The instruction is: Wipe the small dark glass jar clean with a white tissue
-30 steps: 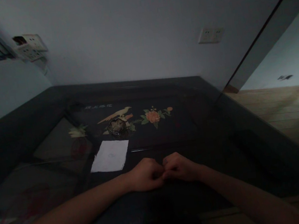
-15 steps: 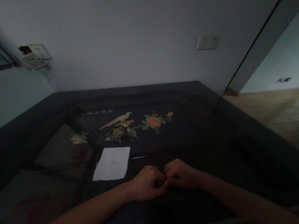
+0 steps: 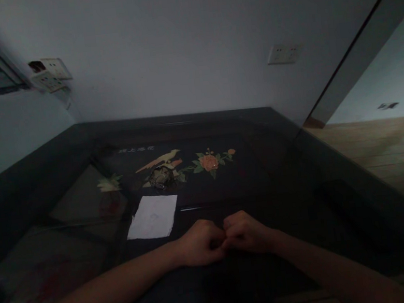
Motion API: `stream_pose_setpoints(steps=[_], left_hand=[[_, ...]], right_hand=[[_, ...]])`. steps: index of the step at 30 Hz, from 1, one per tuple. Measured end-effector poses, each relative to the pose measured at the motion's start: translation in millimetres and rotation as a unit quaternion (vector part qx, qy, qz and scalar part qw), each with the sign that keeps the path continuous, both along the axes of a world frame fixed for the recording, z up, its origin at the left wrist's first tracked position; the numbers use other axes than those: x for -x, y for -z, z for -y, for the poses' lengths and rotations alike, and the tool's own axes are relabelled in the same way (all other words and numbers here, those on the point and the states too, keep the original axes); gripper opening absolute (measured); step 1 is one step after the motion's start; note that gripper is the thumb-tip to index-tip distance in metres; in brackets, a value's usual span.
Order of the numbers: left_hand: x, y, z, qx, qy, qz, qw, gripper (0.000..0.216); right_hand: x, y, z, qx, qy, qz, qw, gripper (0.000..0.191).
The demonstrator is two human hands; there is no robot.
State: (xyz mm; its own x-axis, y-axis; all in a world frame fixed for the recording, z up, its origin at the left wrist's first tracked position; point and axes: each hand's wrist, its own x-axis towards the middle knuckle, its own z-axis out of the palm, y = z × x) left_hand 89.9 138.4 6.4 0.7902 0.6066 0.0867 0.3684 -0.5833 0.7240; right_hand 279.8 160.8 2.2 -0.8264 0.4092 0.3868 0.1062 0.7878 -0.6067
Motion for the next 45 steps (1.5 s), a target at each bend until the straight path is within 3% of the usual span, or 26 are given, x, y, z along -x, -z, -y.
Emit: stream_pose_setpoints(steps=[20, 30, 33, 37, 39, 41, 43, 45], left_hand=[[1.3, 1.4, -2.5, 0.035, -0.028, -0.002, 0.999, 0.02], [0.6, 2.0, -3.1, 0.009, -0.02, -0.023, 1.0, 0.018], [-3.1, -5.9, 5.7, -0.055, -0.011, -0.049, 0.997, 0.016], [0.6, -30.8, 17.4, -0.181, 0.021, -0.098, 0.978, 0.013], [12.6, -43.3, 14.5, -0.196, -0.032, -0.081, 0.977, 0.017], [32.4, -51.0, 3.1, -0.197, -0.145, -0.04, 0.969, 0.02], [57.4, -51.8, -14.7, -0.183, -0.323, 0.032, 0.928, 0.026], [83.4, -46.1, -34.8, -0.202, -0.411, 0.06, 0.887, 0.027]], right_hand=[[2.1, -2.8, -8.9, -0.014, 0.015, 0.008, 1.0, 0.061], [1.4, 0.0, -8.7, -0.008, 0.02, 0.016, 1.0, 0.063], [1.9, -0.2, -8.2, -0.003, 0.029, 0.017, 0.999, 0.063], [3.6, -3.3, -6.6, 0.005, 0.062, 0.023, 0.998, 0.063], [5.9, -7.0, -5.1, 0.007, 0.088, 0.029, 0.996, 0.058], [10.5, -12.0, -3.2, 0.005, 0.116, 0.034, 0.993, 0.047], [18.5, -17.3, -1.2, 0.0, 0.138, 0.039, 0.99, 0.031], [30.7, -21.9, 0.1, -0.009, 0.152, 0.044, 0.987, 0.019]])
